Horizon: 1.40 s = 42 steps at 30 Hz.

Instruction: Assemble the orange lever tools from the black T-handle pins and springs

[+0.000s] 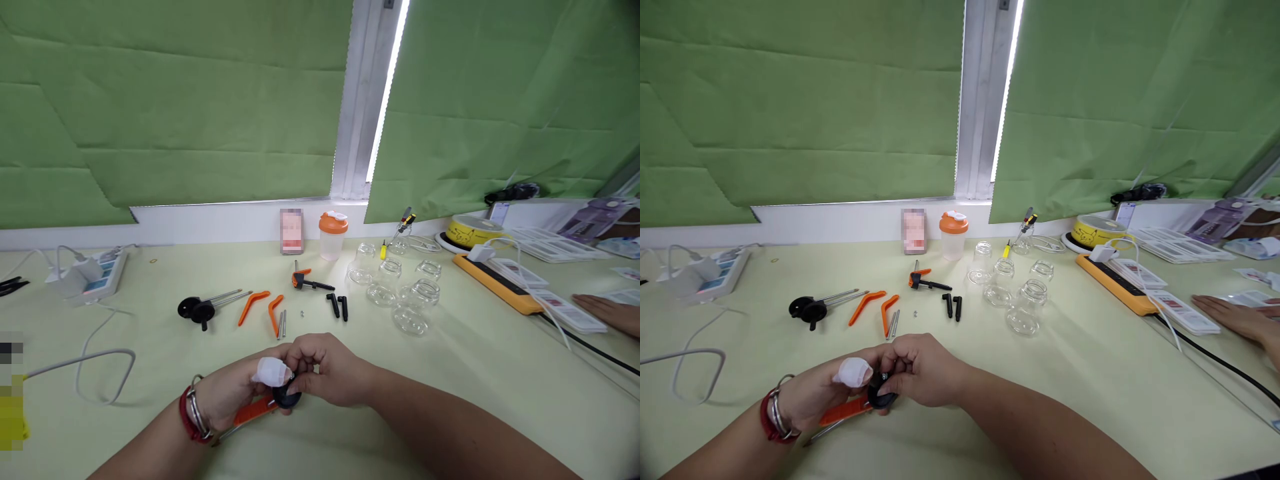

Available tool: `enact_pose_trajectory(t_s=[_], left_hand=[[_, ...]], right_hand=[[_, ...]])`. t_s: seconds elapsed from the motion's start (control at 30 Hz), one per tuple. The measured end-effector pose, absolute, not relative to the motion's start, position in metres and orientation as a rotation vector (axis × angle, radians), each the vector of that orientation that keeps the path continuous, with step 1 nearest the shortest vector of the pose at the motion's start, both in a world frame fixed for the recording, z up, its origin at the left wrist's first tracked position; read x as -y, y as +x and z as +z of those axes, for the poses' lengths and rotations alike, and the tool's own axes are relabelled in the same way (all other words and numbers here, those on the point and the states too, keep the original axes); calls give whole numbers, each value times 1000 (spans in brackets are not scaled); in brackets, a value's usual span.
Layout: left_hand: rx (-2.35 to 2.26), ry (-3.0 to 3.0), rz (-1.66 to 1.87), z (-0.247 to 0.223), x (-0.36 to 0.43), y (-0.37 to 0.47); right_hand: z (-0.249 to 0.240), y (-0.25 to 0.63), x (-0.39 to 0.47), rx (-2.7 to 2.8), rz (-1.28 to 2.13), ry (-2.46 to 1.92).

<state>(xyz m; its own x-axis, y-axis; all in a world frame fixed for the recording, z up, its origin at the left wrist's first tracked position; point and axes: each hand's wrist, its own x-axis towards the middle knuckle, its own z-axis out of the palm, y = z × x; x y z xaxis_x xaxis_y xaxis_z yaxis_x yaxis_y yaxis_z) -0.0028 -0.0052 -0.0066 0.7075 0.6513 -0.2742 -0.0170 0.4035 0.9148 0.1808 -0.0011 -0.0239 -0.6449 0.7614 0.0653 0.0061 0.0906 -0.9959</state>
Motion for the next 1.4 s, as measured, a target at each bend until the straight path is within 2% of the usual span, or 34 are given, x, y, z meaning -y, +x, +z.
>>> enact_pose_trajectory(t_s=[0.5,0.8,1.4], left_hand=[[-694,1092,455,-5,5,0],[-679,1096,458,-7,6,-3],[-656,1117,461,-10,6,-3]], right_hand=[[-28,180,1,1687,1704,-697],[-26,181,3,1754,1567,-717],[-22,181,3,1742,1637,-705]])
